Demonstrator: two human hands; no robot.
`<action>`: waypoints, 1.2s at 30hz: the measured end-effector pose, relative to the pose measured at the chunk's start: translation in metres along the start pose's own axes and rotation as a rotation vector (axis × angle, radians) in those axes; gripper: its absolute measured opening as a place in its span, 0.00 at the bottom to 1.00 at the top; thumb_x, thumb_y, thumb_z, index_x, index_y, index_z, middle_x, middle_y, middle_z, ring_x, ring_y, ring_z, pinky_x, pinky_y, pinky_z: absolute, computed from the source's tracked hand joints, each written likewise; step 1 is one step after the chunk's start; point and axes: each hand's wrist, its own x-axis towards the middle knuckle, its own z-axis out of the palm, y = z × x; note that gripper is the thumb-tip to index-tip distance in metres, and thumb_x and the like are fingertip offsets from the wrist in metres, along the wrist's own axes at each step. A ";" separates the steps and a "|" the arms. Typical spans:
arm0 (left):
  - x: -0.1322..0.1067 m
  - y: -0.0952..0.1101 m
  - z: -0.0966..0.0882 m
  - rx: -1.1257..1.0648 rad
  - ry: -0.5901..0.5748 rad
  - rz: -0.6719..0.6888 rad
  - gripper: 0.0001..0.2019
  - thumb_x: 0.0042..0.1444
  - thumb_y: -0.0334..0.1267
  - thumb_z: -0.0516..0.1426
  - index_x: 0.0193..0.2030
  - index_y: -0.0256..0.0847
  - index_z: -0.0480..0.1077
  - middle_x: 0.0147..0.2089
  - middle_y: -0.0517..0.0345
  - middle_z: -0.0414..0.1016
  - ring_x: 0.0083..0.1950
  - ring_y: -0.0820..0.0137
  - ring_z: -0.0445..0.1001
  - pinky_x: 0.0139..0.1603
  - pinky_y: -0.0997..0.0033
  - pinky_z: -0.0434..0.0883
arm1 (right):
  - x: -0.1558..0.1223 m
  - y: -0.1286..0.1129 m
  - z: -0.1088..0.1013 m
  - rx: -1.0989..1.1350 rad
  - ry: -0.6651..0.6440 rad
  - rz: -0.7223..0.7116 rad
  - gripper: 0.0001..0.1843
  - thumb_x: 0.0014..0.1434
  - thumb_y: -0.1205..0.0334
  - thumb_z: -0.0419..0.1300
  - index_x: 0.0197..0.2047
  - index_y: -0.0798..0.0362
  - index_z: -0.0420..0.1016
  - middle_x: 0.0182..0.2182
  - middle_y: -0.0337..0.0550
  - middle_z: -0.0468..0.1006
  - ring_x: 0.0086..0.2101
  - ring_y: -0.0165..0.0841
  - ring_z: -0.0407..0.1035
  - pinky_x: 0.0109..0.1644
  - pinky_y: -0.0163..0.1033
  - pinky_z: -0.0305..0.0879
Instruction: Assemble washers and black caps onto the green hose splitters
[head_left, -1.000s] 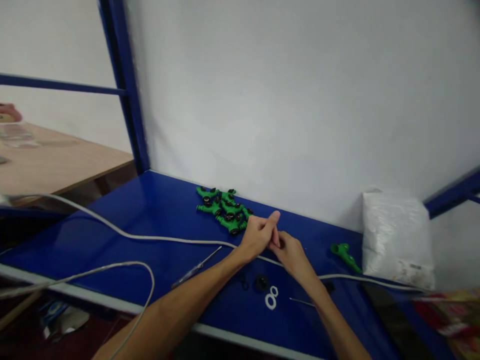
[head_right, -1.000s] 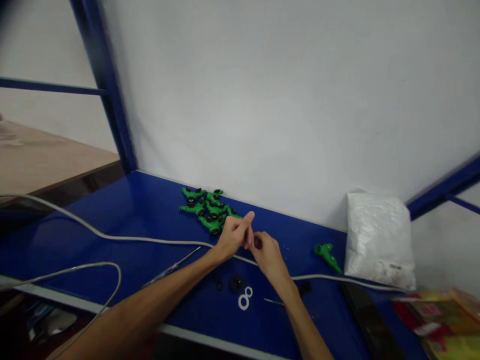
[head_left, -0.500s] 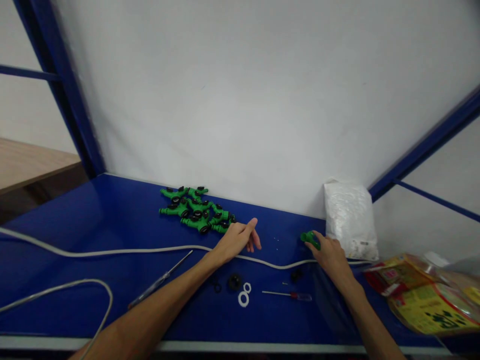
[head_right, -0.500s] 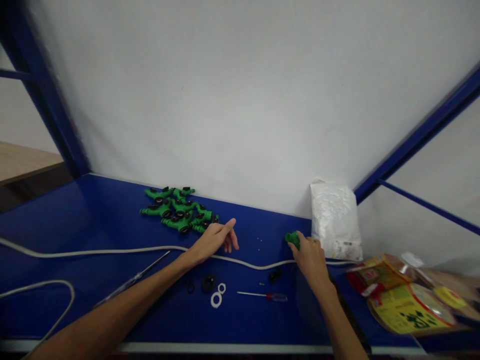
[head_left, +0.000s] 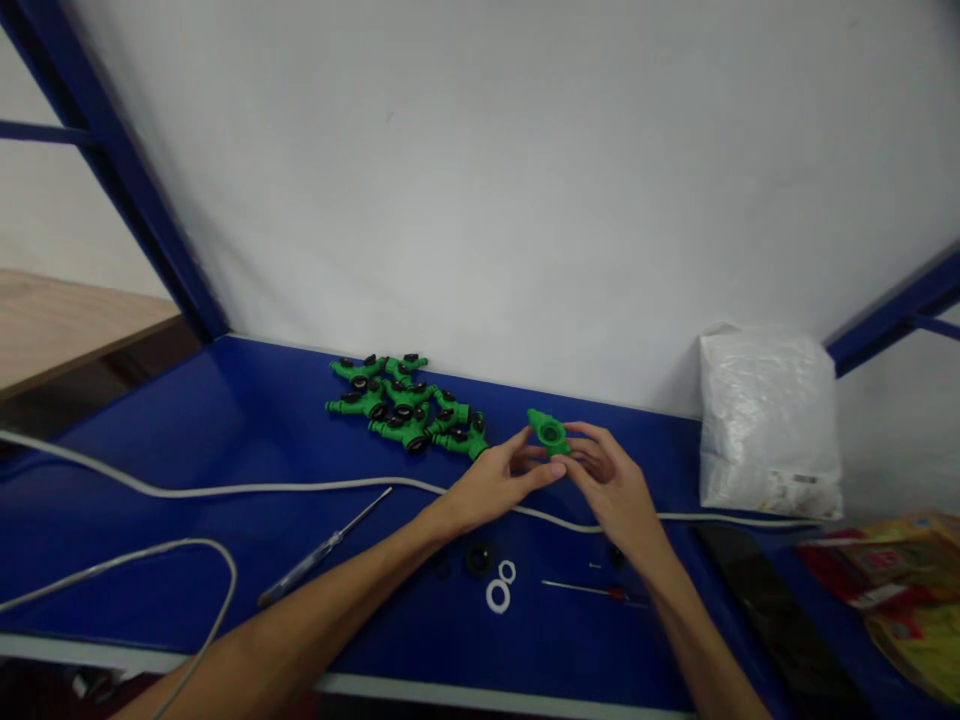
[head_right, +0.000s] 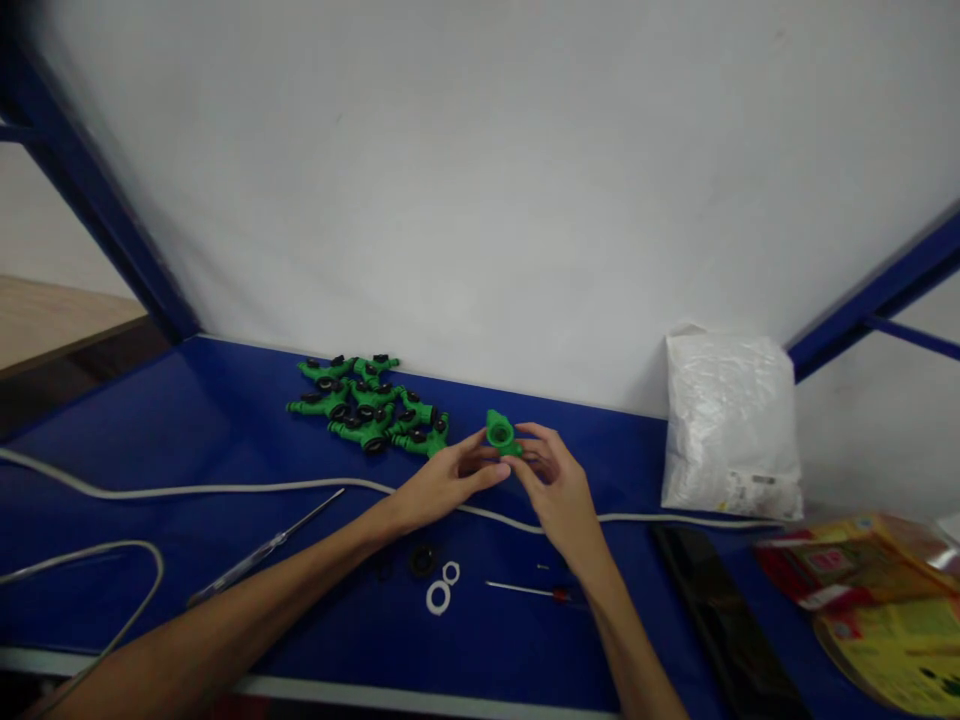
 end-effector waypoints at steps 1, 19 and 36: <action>0.000 0.000 0.000 -0.003 0.008 0.040 0.33 0.61 0.56 0.64 0.66 0.36 0.69 0.62 0.43 0.77 0.62 0.56 0.76 0.67 0.56 0.69 | -0.001 -0.005 0.010 0.025 -0.001 -0.029 0.20 0.67 0.48 0.63 0.57 0.47 0.69 0.43 0.45 0.84 0.42 0.39 0.81 0.47 0.44 0.78; 0.002 0.013 0.002 -0.128 0.193 0.039 0.25 0.60 0.49 0.66 0.57 0.34 0.72 0.50 0.51 0.79 0.52 0.66 0.76 0.56 0.69 0.71 | -0.012 -0.032 0.018 0.000 0.073 -0.165 0.10 0.63 0.62 0.69 0.43 0.46 0.71 0.39 0.40 0.74 0.36 0.35 0.70 0.42 0.42 0.72; 0.005 0.024 -0.006 -0.252 0.186 0.023 0.21 0.61 0.50 0.63 0.51 0.35 0.69 0.42 0.51 0.82 0.31 0.75 0.77 0.26 0.78 0.66 | -0.079 0.000 -0.093 -0.591 0.033 0.051 0.24 0.66 0.36 0.58 0.42 0.47 0.82 0.41 0.52 0.84 0.37 0.47 0.80 0.46 0.53 0.73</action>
